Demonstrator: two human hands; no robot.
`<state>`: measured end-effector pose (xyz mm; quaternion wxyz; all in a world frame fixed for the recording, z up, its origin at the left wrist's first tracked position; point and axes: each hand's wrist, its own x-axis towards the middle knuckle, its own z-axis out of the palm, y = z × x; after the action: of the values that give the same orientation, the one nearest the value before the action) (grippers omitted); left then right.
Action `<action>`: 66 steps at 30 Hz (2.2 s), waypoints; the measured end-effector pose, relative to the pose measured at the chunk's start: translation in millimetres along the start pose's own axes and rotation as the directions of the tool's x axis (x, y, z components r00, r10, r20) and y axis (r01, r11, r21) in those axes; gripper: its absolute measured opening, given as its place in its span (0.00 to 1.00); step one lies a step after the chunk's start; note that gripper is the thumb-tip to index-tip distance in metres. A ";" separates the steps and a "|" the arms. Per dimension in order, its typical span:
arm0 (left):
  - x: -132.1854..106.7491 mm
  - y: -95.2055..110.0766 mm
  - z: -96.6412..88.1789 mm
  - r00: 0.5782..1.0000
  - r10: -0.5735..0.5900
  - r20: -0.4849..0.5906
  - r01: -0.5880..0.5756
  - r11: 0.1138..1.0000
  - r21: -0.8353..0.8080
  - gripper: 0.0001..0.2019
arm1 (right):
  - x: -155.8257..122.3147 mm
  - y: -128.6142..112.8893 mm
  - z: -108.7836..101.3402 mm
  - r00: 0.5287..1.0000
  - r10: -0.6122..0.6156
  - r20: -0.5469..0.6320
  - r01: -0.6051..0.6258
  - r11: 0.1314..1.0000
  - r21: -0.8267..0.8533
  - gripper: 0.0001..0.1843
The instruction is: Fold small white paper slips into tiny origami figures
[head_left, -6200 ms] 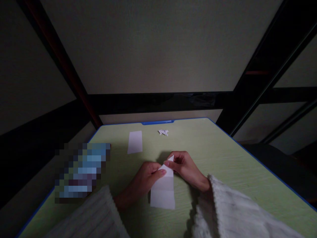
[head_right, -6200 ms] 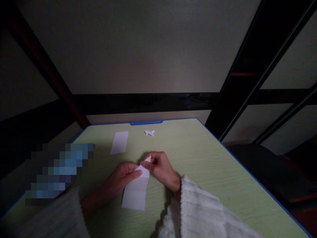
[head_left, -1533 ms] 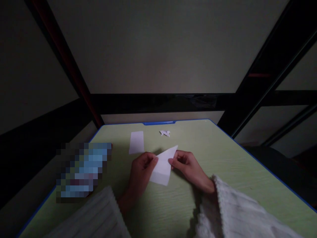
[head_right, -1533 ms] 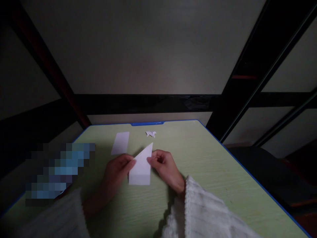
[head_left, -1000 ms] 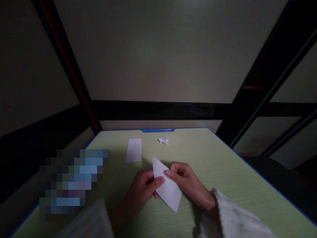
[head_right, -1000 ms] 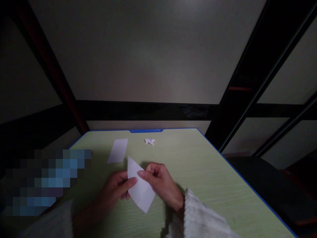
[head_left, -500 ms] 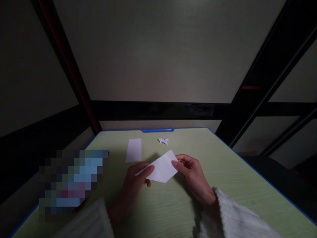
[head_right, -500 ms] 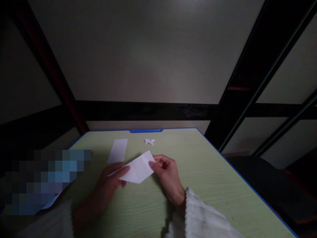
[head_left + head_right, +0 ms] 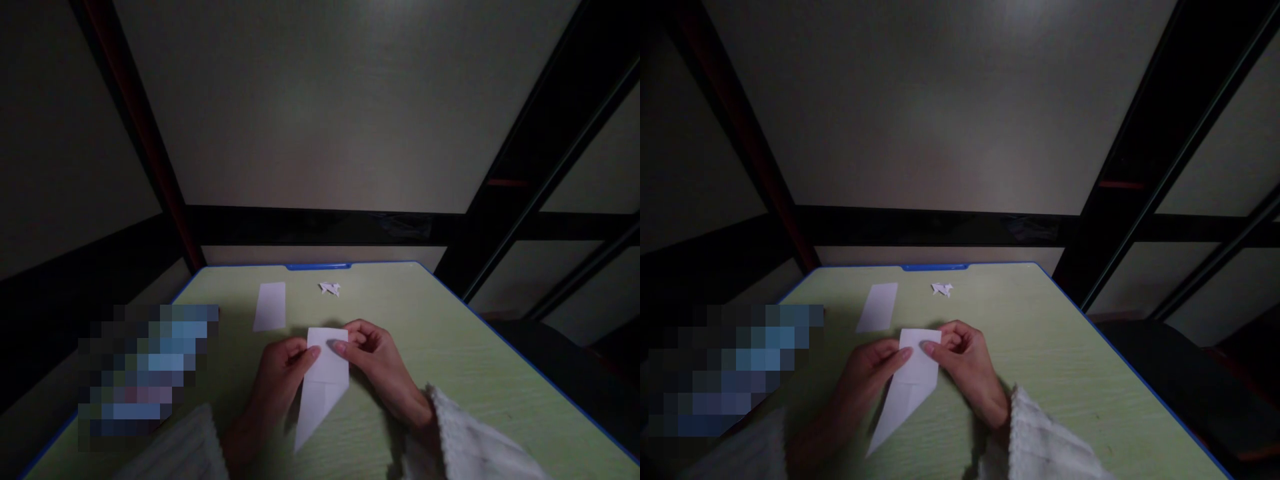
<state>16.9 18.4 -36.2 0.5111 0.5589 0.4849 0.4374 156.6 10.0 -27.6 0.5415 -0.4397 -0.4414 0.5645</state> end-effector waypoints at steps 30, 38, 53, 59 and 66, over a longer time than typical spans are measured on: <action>-3.6 -0.7 -2.4 0.965 0.263 -0.006 -0.258 0.949 0.182 0.13 | -5.7 2.2 2.3 0.993 -0.046 0.105 0.055 0.995 -0.082 0.09; 0.7 -2.2 -0.4 0.999 -0.033 0.005 0.033 0.999 -0.039 0.11 | -2.0 9.7 -5.4 0.995 -0.095 -0.031 0.095 0.995 -0.003 0.08; -0.8 0.6 -3.3 0.993 -0.061 -0.101 0.049 0.991 -0.121 0.10 | -1.9 7.6 -3.6 0.997 -0.015 -0.076 0.006 0.993 -0.118 0.07; -0.6 1.8 -0.7 0.993 -0.110 0.044 0.112 0.992 -0.049 0.12 | -1.9 5.5 -5.9 1.000 -0.024 0.006 0.025 0.983 -0.184 0.07; -1.6 6.0 2.9 0.967 -0.167 0.194 0.168 0.986 0.007 0.13 | -2.6 4.2 -5.1 0.998 -0.019 0.063 0.028 0.990 -0.135 0.08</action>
<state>20.1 16.4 -30.5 0.5936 0.5535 0.4762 0.3384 160.7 7.3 -32.7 0.5031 -0.4529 -0.5002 0.5399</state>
